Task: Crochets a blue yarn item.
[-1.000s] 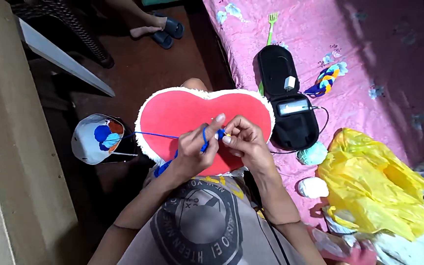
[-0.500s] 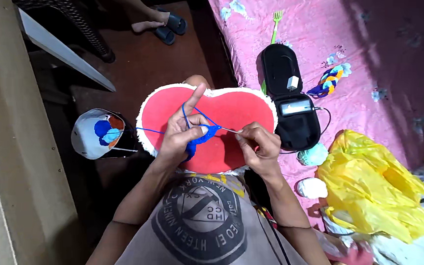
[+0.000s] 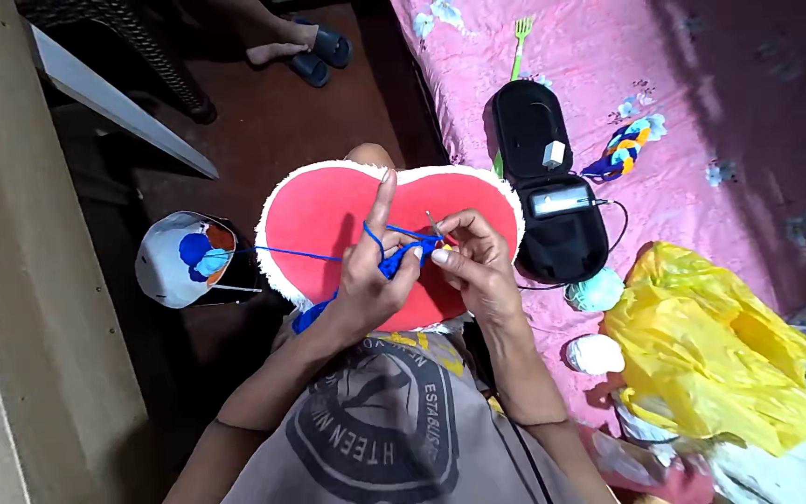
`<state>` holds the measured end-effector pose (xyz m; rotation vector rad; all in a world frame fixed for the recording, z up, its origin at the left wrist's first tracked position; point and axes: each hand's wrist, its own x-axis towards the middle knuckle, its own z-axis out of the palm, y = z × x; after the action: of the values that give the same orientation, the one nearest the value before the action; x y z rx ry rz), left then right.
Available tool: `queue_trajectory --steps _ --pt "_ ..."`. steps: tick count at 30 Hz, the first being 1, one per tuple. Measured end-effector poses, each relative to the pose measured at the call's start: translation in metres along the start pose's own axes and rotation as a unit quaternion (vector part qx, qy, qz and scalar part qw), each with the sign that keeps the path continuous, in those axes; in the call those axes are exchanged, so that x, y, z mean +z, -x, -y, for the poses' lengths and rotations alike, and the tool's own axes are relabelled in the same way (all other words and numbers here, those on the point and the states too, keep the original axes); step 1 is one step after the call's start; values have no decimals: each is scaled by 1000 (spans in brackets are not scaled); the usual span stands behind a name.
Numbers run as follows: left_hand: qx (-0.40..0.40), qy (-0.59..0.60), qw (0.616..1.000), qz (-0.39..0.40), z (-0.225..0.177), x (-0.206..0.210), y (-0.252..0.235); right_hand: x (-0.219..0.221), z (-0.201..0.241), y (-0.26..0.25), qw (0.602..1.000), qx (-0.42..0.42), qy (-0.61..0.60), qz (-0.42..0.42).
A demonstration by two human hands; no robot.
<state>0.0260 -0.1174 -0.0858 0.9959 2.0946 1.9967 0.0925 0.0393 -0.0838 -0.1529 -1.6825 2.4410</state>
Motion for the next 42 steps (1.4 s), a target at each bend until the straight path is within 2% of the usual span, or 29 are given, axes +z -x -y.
queue_trajectory --steps 5,9,11,12,15,16,17,18,19,21,22,23,24,26,28,31,37,42 --pt "-40 6 999 9 -2 -5 -3 8 -2 -2 993 -83 56 -60" --pt "-42 -154 986 41 9 -30 -9 -2 7 -2 989 -105 98 -29" --pt "-55 -184 979 71 13 -46 -16 -10 11 0 974 -142 179 0" --pt "-76 -158 981 88 12 -55 -20 -15 13 0 950 -177 256 15" --pt "-130 23 985 115 10 -79 -33 -23 16 0 811 -258 525 4" --pt "-141 89 978 127 8 -85 -35 -22 15 1 781 -256 569 -16" --pt "-146 149 967 144 5 -89 -36 -20 13 1 772 -245 585 -38" --pt "-145 201 956 160 3 -90 -35 -18 11 0 787 -226 572 -58" --pt "-141 253 942 171 2 -89 -33 -17 9 0 826 -197 523 -72" --pt "-120 336 920 164 8 -84 -31 -13 11 -1 934 -122 325 -87" --pt "-118 361 915 132 11 -78 -29 -11 11 -2 968 -88 215 -90" --pt "-126 374 914 93 13 -72 -27 -9 10 -2 985 -70 132 -86" --pt "-138 375 914 67 13 -65 -25 -7 8 -2 992 -60 75 -79" --pt "-155 371 911 91 15 -49 -24 0 1 -2 996 -46 1 -75" --pt "-169 315 924 134 13 -34 -22 6 -4 -2 995 -34 -36 -84" --pt "-218 281 927 122 9 -25 -20 10 -10 0 994 -30 -51 -89" --pt "-246 193 948 66 7 -23 -14 0 -17 5 998 15 -1 -59" --pt "-251 154 955 43 11 -19 -10 -13 -12 7 986 10 159 -40"
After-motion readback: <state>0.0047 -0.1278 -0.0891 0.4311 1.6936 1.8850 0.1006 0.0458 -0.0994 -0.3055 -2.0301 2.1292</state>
